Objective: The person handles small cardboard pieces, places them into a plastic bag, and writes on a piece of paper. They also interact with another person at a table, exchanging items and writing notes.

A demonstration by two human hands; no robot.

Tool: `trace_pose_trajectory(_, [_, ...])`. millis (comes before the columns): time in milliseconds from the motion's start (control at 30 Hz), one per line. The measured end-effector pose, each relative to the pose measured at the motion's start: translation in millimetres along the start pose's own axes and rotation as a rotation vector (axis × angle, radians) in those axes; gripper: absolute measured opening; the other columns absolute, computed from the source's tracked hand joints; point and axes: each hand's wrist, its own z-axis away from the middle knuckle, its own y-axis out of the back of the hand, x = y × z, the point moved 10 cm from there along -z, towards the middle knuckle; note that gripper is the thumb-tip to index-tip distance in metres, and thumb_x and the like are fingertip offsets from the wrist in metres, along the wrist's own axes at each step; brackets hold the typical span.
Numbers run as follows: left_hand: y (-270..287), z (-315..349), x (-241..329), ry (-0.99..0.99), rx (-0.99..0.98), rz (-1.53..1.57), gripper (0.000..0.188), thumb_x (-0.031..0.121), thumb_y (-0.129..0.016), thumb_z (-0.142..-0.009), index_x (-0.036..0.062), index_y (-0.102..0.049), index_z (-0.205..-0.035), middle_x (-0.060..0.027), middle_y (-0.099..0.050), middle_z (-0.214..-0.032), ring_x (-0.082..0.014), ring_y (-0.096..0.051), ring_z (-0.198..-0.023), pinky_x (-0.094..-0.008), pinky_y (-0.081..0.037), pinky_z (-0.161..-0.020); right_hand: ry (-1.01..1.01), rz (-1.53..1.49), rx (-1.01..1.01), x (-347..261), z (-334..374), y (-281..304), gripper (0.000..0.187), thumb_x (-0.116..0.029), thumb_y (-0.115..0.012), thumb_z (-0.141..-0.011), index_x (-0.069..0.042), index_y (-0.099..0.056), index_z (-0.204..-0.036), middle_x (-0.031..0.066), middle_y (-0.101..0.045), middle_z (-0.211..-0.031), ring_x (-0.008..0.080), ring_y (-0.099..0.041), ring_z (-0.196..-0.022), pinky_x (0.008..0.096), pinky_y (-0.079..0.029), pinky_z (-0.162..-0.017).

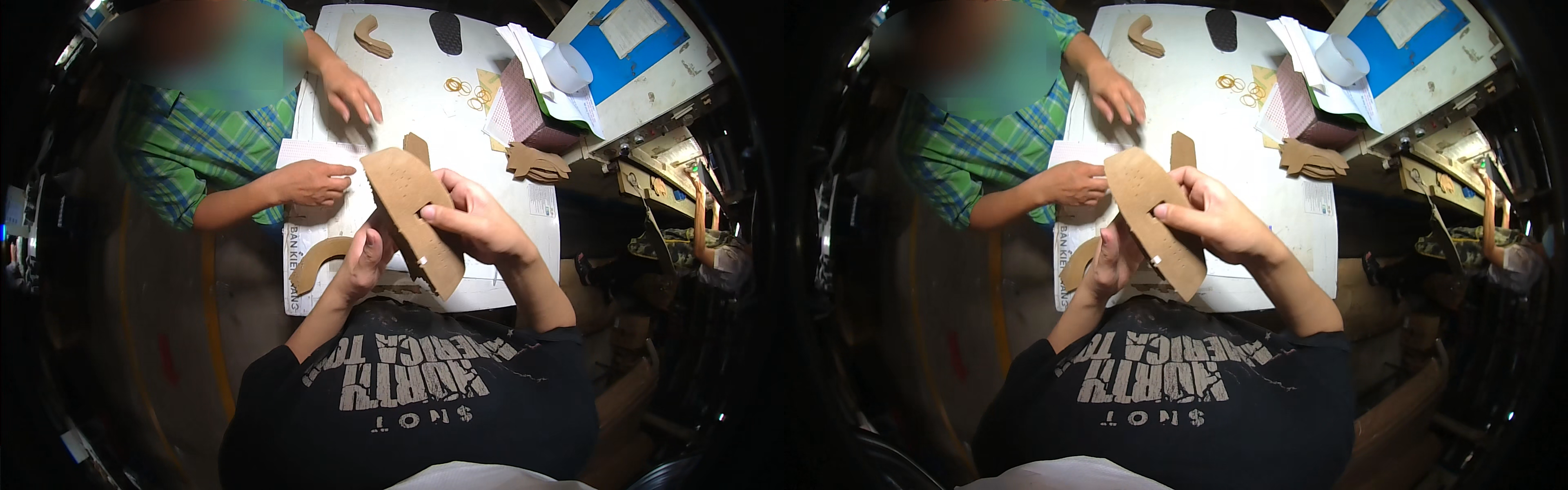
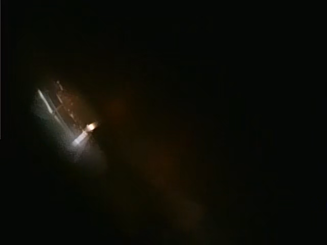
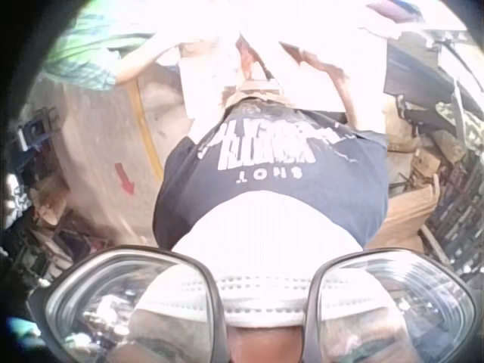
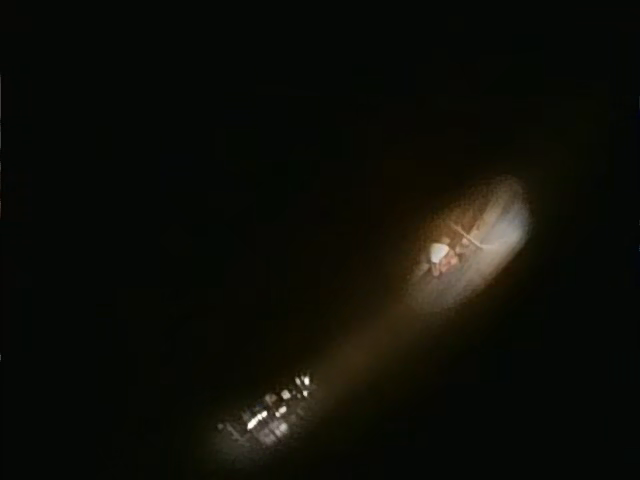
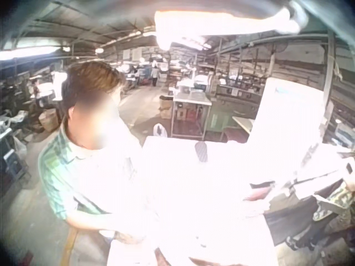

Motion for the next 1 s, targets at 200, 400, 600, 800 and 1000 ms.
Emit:
trace_pose_trajectory(200, [-11,18,-4,0.143,0.215,0.294,0.058,0.04,-0.04,-0.113,-0.0012,-0.034,-0.153,-0.0166,-0.052,-0.146,-0.0225,-0.056,-0.13,-0.0375,-0.048,-0.109,0.369,0.896,0.331,-14,33,-25,0.06,-0.014,-0.078,-0.089,-0.002,-0.05,-0.141,0.0122,-0.056,-0.119,0.0203,-0.056,-0.112,0.0327,-0.048,-0.098])
trace_pose_trajectory(400, [-10,48,-22,0.135,0.226,0.154,0.054,0.037,-0.043,-0.113,-0.0008,-0.037,-0.151,-0.0161,-0.054,-0.145,-0.0214,-0.056,-0.13,-0.0366,-0.048,-0.108,0.535,1.067,0.263,-9,66,-43,0.05,-0.011,-0.08,-0.084,-0.002,-0.065,-0.131,0.0135,-0.057,-0.112,0.0265,-0.055,-0.108,0.0371,-0.045,-0.098])
trace_pose_trajectory(600, [-14,55,-26,0.104,0.222,0.131,0.051,0.035,-0.044,-0.113,-0.0009,-0.041,-0.149,-0.0146,-0.057,-0.141,-0.0203,-0.057,-0.129,-0.0364,-0.046,-0.11,0.604,1.041,0.28,-9,79,-43,0.042,-0.009,-0.079,-0.085,-0.003,-0.069,-0.125,0.0099,-0.065,-0.106,0.0191,-0.059,-0.093,0.0298,-0.047,-0.08])
trace_pose_trajectory(800, [-12,64,-39,0.135,0.244,0.16,0.053,0.038,-0.047,-0.112,-0.0008,-0.042,-0.148,-0.0125,-0.058,-0.139,-0.0194,-0.057,-0.128,-0.0355,-0.046,-0.109,0.449,0.78,0.338,8,79,-25,0.032,-0.011,-0.081,-0.085,-0.004,-0.071,-0.115,0.0052,-0.069,-0.097,0.0136,-0.059,-0.083,0.0269,-0.045,-0.073])
trace_pose_trajectory(1000, [-16,67,-40,0.123,0.241,0.092,0.052,0.039,-0.05,-0.111,0.0002,-0.043,-0.146,-0.0108,-0.058,-0.137,-0.0175,-0.057,-0.125,-0.0334,-0.046,-0.106,0.556,1.054,0.341,5,81,-25,0.032,-0.015,-0.083,-0.085,-0.005,-0.071,-0.113,0.0033,-0.067,-0.092,0.0122,-0.058,-0.082,0.0265,-0.045,-0.073])
